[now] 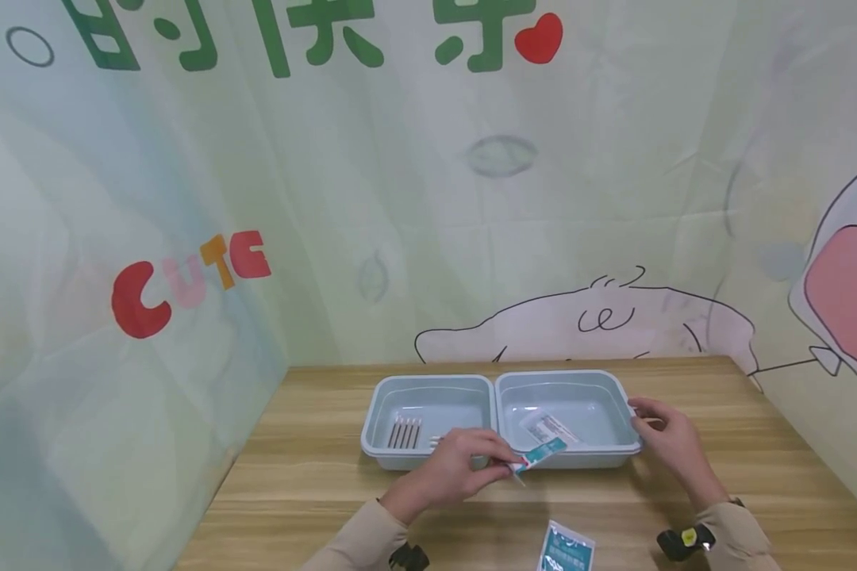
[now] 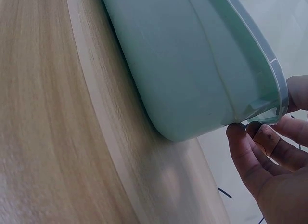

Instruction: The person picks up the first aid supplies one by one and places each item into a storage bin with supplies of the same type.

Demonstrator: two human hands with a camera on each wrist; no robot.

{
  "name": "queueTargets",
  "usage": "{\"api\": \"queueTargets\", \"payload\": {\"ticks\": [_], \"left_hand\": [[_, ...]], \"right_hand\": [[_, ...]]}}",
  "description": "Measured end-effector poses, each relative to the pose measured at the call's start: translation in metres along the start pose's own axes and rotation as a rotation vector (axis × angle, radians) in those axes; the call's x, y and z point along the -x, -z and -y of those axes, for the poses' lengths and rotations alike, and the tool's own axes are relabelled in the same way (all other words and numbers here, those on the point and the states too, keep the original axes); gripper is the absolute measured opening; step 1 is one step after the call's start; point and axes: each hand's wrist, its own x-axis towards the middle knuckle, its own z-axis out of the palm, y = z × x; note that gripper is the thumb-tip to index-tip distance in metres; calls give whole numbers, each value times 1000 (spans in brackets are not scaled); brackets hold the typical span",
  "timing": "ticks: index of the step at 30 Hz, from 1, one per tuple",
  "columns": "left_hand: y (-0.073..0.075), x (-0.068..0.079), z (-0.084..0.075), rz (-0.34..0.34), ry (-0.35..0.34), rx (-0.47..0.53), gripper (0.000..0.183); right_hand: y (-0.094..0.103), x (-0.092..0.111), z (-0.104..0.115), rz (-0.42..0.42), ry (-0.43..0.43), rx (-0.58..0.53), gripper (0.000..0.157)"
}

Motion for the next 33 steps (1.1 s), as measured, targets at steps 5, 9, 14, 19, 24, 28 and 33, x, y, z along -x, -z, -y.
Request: {"api": "queueTargets", "payload": {"ticks": [5,9,14,19,24,28,33], "left_hand": [[-1,-2,-1,2,59,26,22],[-2,-4,1,2,84,17,20],[-5,-8,7,3,110,5,19],[-7,-12,13,4,105,-14,18],[-9,-16,16,5,104,-43,17],[-10,-19,17,11,132,-27,17],[-9,-23,17,15,158,-19,17]], "right_hand": [[-1,0,2,4,-14,-9,43],[0,1,3,4,-7,-7,43],[0,1,1,2,2,2,42],[-1,1,0,-2,3,6,42],[-1,2,0,-1,4,4,42],[-1,1,0,0,-1,1,41],[0,0,1,5,-9,-7,41]]}}
